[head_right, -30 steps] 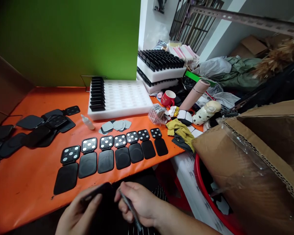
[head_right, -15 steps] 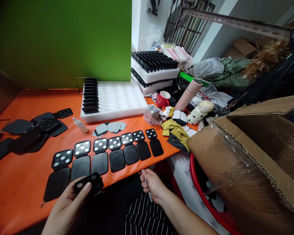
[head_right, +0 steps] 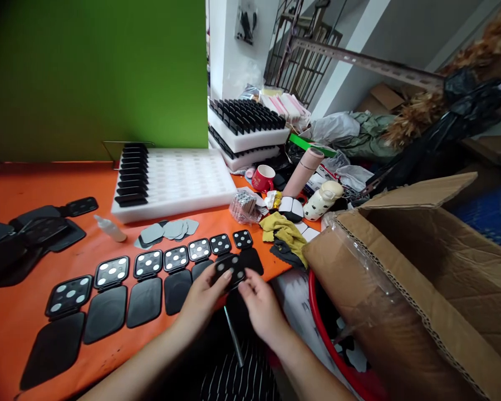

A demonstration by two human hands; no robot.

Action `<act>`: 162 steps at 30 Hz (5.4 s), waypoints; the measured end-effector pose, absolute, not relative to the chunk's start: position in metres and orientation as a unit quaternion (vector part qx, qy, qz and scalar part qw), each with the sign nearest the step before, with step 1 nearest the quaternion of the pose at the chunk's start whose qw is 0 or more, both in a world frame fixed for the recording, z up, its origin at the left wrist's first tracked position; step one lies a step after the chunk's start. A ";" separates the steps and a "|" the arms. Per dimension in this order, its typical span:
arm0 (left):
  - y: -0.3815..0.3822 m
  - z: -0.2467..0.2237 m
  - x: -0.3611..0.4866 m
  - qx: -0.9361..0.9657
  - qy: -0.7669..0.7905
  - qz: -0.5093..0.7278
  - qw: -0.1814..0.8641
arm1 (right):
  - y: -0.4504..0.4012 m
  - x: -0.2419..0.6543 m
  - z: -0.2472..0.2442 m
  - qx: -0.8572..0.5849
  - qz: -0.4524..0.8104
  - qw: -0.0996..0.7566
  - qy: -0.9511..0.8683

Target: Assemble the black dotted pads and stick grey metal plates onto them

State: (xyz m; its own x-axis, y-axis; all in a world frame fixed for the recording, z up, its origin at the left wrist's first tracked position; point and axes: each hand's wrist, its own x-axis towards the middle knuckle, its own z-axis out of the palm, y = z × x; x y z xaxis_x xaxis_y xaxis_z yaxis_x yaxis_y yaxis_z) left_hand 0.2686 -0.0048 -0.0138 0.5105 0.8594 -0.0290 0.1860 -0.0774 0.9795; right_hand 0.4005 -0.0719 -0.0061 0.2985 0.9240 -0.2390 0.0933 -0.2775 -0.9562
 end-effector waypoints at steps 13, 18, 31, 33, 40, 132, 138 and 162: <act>0.015 -0.051 0.313 0.925 0.274 0.131 0.228 | 0.021 0.500 -0.039 -0.718 0.325 0.398 -0.469; 0.014 -0.053 0.307 0.934 0.289 0.104 0.184 | 0.012 0.506 -0.048 -0.783 0.216 0.293 -0.505; 0.013 -0.052 0.304 0.942 0.280 0.102 0.156 | 0.019 0.479 -0.070 -0.806 0.014 0.211 -0.554; 0.013 -0.052 0.304 0.942 0.280 0.106 0.153 | 0.021 0.478 -0.071 -0.804 -0.001 0.213 -0.556; 0.009 -0.051 0.300 0.938 0.287 0.125 0.146 | 0.015 0.456 -0.046 -0.778 -0.003 0.300 -0.553; -0.002 -0.062 0.269 0.920 0.316 0.133 0.192 | 0.058 0.490 -0.068 -0.709 0.167 0.636 -0.256; -0.003 -0.063 0.270 0.920 0.315 0.133 0.191 | 0.058 0.490 -0.067 -0.707 0.164 0.641 -0.251; -0.002 -0.063 0.269 0.922 0.316 0.139 0.175 | 0.051 0.486 -0.054 -0.687 0.175 0.674 -0.208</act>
State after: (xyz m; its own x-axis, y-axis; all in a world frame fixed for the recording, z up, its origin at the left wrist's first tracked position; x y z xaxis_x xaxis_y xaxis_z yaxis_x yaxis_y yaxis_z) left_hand 0.2689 -0.0025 -0.0632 0.7614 0.6316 0.1461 0.5342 -0.7389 0.4107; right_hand 0.4857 0.0506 -0.0543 0.8523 0.5215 0.0406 0.0500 -0.0039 -0.9987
